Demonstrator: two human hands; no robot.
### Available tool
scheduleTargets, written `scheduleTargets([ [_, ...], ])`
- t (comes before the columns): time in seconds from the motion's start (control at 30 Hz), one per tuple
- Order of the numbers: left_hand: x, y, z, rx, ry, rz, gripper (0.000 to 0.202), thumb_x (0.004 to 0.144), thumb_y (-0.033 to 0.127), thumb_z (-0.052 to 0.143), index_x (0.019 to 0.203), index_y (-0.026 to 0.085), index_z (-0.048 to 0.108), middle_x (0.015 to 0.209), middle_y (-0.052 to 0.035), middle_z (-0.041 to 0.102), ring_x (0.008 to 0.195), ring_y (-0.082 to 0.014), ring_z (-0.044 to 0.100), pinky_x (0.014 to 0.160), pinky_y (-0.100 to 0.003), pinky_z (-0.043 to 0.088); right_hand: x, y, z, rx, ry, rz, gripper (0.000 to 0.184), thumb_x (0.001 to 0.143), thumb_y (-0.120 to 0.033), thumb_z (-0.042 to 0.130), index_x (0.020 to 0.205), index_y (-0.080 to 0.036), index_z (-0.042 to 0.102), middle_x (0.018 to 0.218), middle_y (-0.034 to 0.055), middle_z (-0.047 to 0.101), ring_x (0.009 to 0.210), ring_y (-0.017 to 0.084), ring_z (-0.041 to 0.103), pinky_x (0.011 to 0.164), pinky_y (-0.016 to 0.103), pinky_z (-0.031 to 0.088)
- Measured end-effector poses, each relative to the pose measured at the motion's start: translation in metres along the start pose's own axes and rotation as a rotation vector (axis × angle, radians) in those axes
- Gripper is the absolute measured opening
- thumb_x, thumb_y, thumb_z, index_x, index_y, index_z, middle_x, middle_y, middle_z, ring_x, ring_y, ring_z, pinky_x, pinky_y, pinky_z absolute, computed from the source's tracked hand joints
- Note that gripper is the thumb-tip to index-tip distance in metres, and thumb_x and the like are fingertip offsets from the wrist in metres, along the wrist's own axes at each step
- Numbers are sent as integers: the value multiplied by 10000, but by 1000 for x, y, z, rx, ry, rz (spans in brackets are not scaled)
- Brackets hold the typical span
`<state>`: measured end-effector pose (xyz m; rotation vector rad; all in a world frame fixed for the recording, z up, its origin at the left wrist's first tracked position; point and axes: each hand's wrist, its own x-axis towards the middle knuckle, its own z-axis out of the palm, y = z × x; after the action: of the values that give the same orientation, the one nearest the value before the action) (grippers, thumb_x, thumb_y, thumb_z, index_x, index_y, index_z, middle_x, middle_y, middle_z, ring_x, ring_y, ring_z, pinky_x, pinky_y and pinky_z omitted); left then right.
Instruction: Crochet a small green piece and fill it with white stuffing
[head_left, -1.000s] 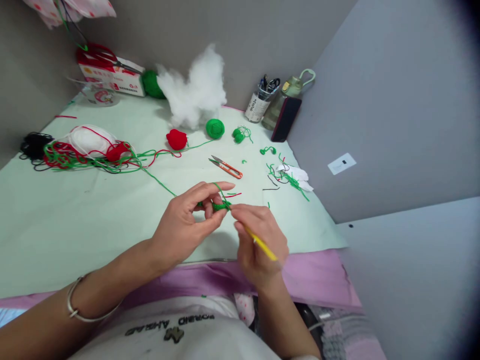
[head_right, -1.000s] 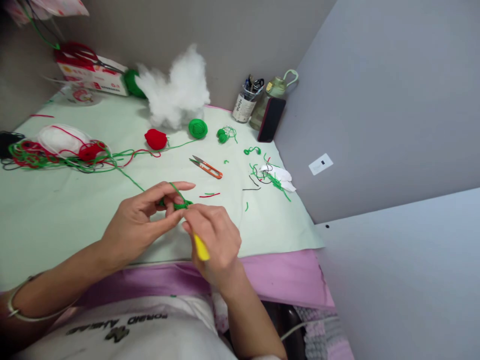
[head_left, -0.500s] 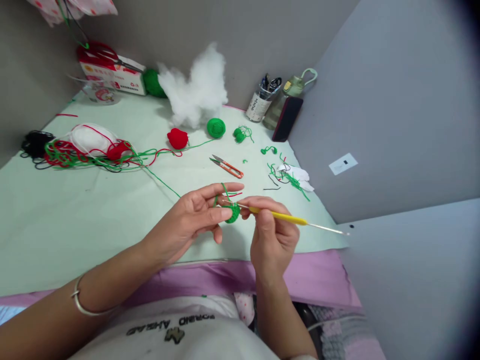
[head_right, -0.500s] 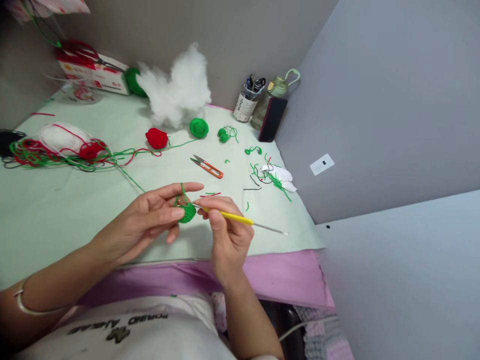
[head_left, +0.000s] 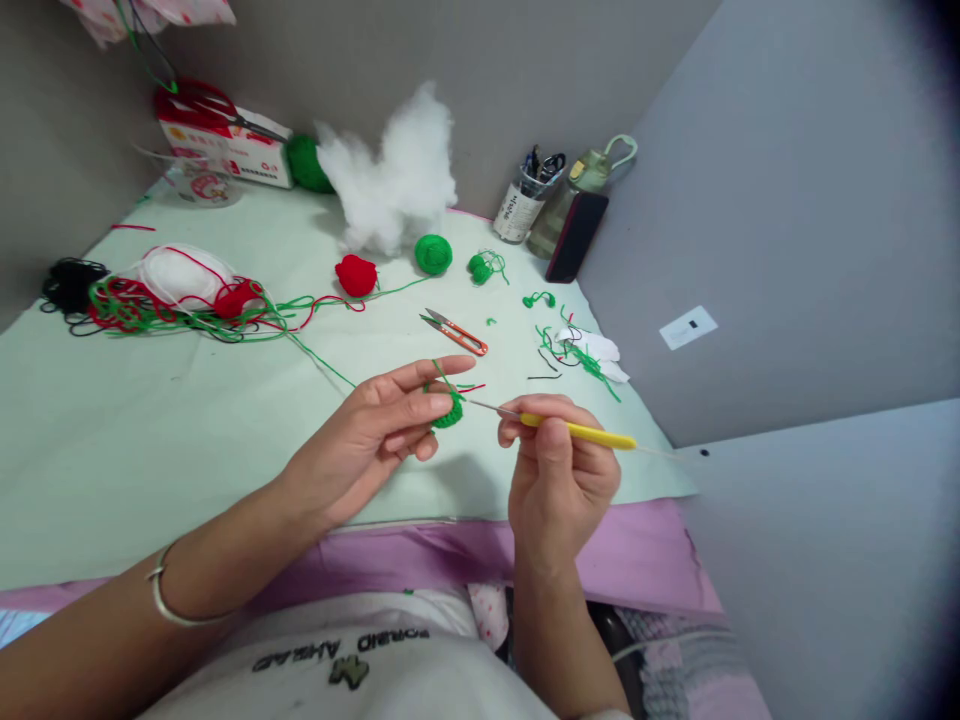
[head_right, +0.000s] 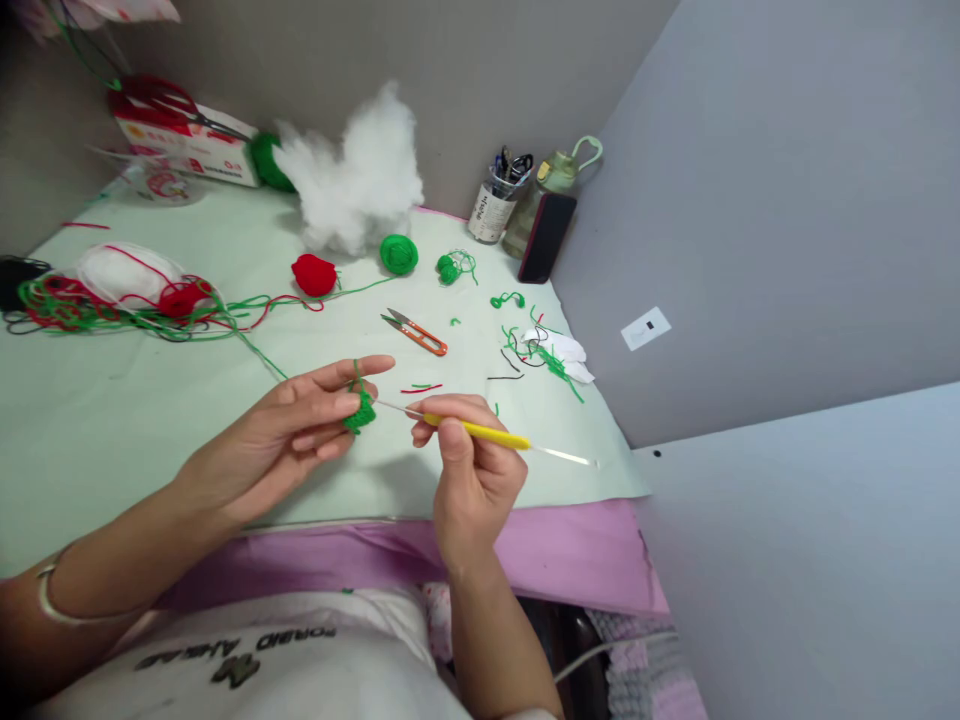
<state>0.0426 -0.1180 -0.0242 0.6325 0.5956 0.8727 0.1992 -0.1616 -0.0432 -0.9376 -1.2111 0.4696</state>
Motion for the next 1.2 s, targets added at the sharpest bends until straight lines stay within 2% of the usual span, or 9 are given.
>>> scheduleTargets([
  [0.17, -5, -5, -3, 249, -34, 134, 361, 856, 262, 816, 1213, 310, 793, 911, 2, 653, 732, -89, 557, 609, -161, 522, 1, 0, 3, 68, -76, 87, 162, 996, -230, 640, 992, -261, 799, 916, 21, 762, 757, 133, 655, 666, 292, 544],
  [0.33, -9, -2, -10, 391, -30, 151, 299, 888, 297, 779, 1184, 331, 804, 975, 5, 638, 711, -76, 559, 657, -191, 529, 1, 2, -1, 235, -69, 274, 193, 1025, -274, 605, 967, -254, 788, 932, 13, 777, 720, 104, 675, 668, 255, 557],
  [0.57, -8, -1, -12, 427, 0, 174, 280, 878, 305, 793, 1154, 353, 806, 975, 19, 622, 748, -79, 582, 733, -207, 520, 4, -3, -2, 234, -77, 241, 227, 1058, -283, 528, 982, -234, 736, 915, 19, 784, 700, 128, 717, 651, 287, 593],
  [0.67, -8, -3, -13, 487, 31, 200, 295, 886, 278, 786, 1165, 373, 796, 923, 33, 620, 756, -79, 573, 746, -200, 491, 0, -6, -4, 43, -95, 111, 231, 1060, -223, 505, 1038, -247, 733, 968, 19, 774, 732, 127, 719, 680, 297, 607],
  [0.83, -8, -9, -7, 442, 125, 257, 388, 847, 241, 821, 1223, 328, 776, 897, 26, 613, 792, -98, 549, 751, -202, 473, -10, 4, -2, -434, -230, -385, 342, 986, -105, 583, 1271, -264, 686, 1069, 68, 774, 952, 187, 737, 781, 334, 632],
  [0.93, -7, -11, -3, 219, 54, 97, 455, 837, 254, 825, 1285, 270, 746, 811, 31, 594, 661, -79, 493, 710, -216, 496, -14, 12, 2, -584, -172, -510, 392, 944, -97, 659, 1280, -292, 706, 1116, 84, 759, 1024, 217, 733, 805, 354, 634],
  [1.0, -6, -8, -4, 73, -4, -41, 430, 831, 266, 830, 1253, 213, 764, 706, 55, 523, 529, -41, 324, 602, -194, 462, -13, 11, 4, -497, -125, -427, 333, 964, -118, 637, 1228, -299, 732, 1090, 74, 755, 985, 212, 735, 785, 360, 630],
  [1.07, -5, -3, -6, 4, -26, -92, 384, 828, 262, 838, 1200, 178, 792, 644, 81, 429, 502, -28, 184, 515, -161, 392, -8, 6, 3, -288, -57, -232, 258, 1012, -150, 561, 1129, -274, 754, 990, 55, 752, 837, 177, 720, 694, 337, 612],
  [1.2, -5, 4, -8, 31, -83, -30, 366, 853, 243, 817, 1217, 211, 792, 685, 66, 472, 505, -23, 234, 482, -138, 373, 2, -5, 3, 81, -11, 44, 225, 1044, -242, 536, 990, -245, 754, 895, 29, 743, 676, 131, 659, 585, 287, 563],
])
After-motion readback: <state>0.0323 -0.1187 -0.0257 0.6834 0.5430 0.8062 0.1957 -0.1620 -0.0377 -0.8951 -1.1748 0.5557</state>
